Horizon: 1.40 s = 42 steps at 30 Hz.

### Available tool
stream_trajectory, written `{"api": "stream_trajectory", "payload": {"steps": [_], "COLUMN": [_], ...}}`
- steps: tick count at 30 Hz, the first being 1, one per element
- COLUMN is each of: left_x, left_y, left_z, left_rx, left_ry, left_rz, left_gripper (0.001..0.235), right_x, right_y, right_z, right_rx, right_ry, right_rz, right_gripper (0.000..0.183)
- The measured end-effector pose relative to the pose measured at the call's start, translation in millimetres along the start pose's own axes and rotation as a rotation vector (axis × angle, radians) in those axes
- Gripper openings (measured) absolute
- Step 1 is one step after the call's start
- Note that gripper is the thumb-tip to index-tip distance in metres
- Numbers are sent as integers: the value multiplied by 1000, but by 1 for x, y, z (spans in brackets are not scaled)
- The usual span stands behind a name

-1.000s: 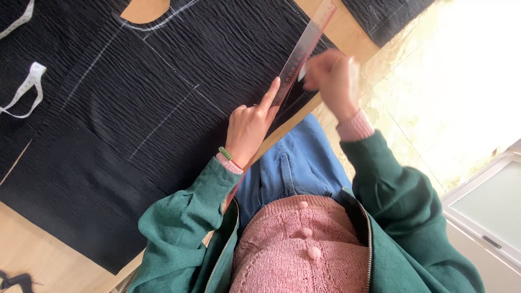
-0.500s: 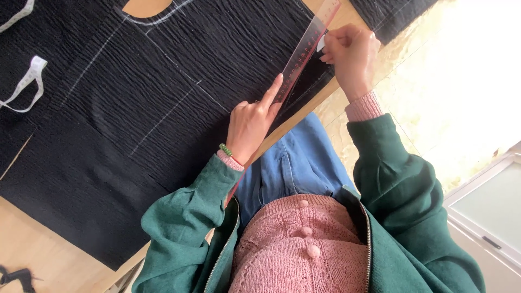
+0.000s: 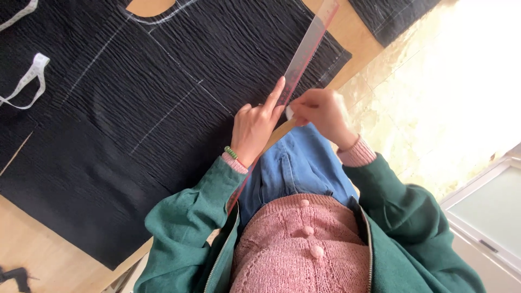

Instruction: Measuring, marking, and cutting fabric pieces for garment construction using tailoring tools.

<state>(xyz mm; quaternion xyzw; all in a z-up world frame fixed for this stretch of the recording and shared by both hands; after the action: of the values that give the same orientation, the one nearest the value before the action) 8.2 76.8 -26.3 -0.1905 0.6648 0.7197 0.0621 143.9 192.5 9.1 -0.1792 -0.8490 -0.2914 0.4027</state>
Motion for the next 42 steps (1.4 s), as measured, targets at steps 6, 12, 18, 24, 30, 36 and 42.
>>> {"api": "stream_trajectory", "payload": {"steps": [6,12,18,24,30,36,42], "left_x": [2,-1,-2,-1,-7,18,30], "left_y": [17,20,15,9,83,190,280], "left_z": [-19,-23,-24,-26,-24,-24,2], "left_rx": [-76,-91,-121,-145,-223,-445,-1248], "left_ry": [2,1,-1,-7,7,109,265], "left_rz": [-89,-71,-40,-24,-292,-337,-604], "left_gripper": [63,63,66,61,61,42,64], "right_x": [-35,-11,-17,-5,-30,61,121], "right_y": [34,37,26,-20,-30,-24,-59], "right_z": [37,44,39,-28,-75,-93,-101], "right_rx": [-274,-328,-287,-6,260,297,653], "right_ry": [160,136,132,77,-87,345,530], "right_rz": [-8,-8,141,-19,294,130,219], "right_gripper": [13,10,11,15,19,17,12]}}
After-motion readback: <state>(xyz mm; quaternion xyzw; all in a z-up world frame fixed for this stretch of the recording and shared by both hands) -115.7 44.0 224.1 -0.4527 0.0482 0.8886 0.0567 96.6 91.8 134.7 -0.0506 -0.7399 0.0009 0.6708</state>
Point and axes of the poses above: each hand's wrist, its own z-axis towards the middle knuckle, its own y-axis out of the back of the hand, x = y × z, the point moved 3 cm from there along z, towards the middle knuckle
